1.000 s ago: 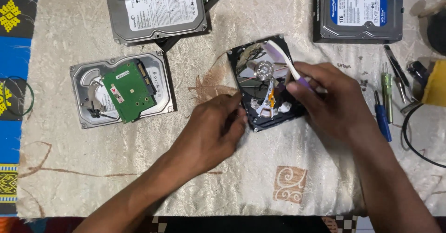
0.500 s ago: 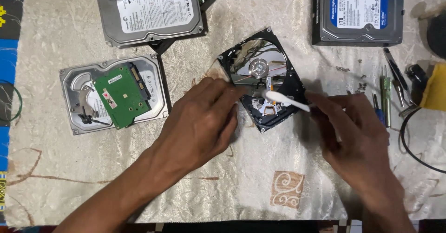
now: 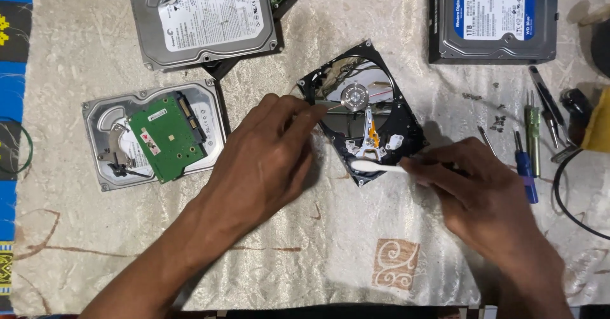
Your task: Cleaning the internal platter of a hard drive with a toothbrush and removing the head assembly using a screwdriver.
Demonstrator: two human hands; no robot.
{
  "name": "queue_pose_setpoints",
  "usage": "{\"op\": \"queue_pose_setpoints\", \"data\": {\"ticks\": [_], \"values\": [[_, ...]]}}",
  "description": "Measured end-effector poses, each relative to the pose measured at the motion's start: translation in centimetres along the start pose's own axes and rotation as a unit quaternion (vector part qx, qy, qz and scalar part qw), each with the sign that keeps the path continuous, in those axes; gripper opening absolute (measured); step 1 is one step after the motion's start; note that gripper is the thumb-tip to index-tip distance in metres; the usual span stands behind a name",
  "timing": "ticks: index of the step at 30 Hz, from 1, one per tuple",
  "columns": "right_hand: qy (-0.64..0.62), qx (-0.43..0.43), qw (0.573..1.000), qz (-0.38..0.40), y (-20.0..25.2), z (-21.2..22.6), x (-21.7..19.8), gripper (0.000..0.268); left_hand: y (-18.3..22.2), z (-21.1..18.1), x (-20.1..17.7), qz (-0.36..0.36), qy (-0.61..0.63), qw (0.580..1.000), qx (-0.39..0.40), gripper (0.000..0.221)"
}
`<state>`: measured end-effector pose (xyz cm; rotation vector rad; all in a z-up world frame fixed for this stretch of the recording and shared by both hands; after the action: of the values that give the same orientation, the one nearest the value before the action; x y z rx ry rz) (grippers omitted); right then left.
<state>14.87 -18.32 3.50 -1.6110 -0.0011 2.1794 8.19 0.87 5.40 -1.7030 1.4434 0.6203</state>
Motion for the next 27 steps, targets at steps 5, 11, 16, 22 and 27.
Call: {"op": "queue_pose_setpoints", "data": {"ticks": [5,11,16,22,27], "values": [[0.001,0.036,0.999,-0.006,-1.2,-0.3,-2.6,0.033,0.7,0.5,1.0,0.015,0.001,1.0,-0.005,0.043],[-0.013,-0.052,0.998,0.016,-3.3,0.7,0.7,0.034,0.7,0.6,1.6,0.034,0.013,0.999,-0.002,0.052],[-0.075,-0.063,0.992,0.081,-3.5,0.6,-0.5,0.015,0.9,0.7,1.7,0.037,0.015,0.999,0.0,0.055],[0.061,-0.047,0.995,0.061,-1.6,0.1,-0.9,0.057,1.1,0.7,2.0,0.037,-0.049,0.998,-0.004,0.061],[0.159,-0.027,0.986,0.038,-1.4,1.3,-3.3,0.057,1.2,0.3,2.4,0.041,-0.058,0.997,0.003,0.057]]}}
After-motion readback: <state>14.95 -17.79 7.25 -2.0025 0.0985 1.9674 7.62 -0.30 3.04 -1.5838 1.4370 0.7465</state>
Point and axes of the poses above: each hand's wrist, its own y-axis away from the middle knuckle, its own x-axis out of the palm, z = x × y, the point moved 10 cm from there along -y, towards the middle knuckle, and after that the axes turned 5 degrees about -x, right-handed, at the moved point
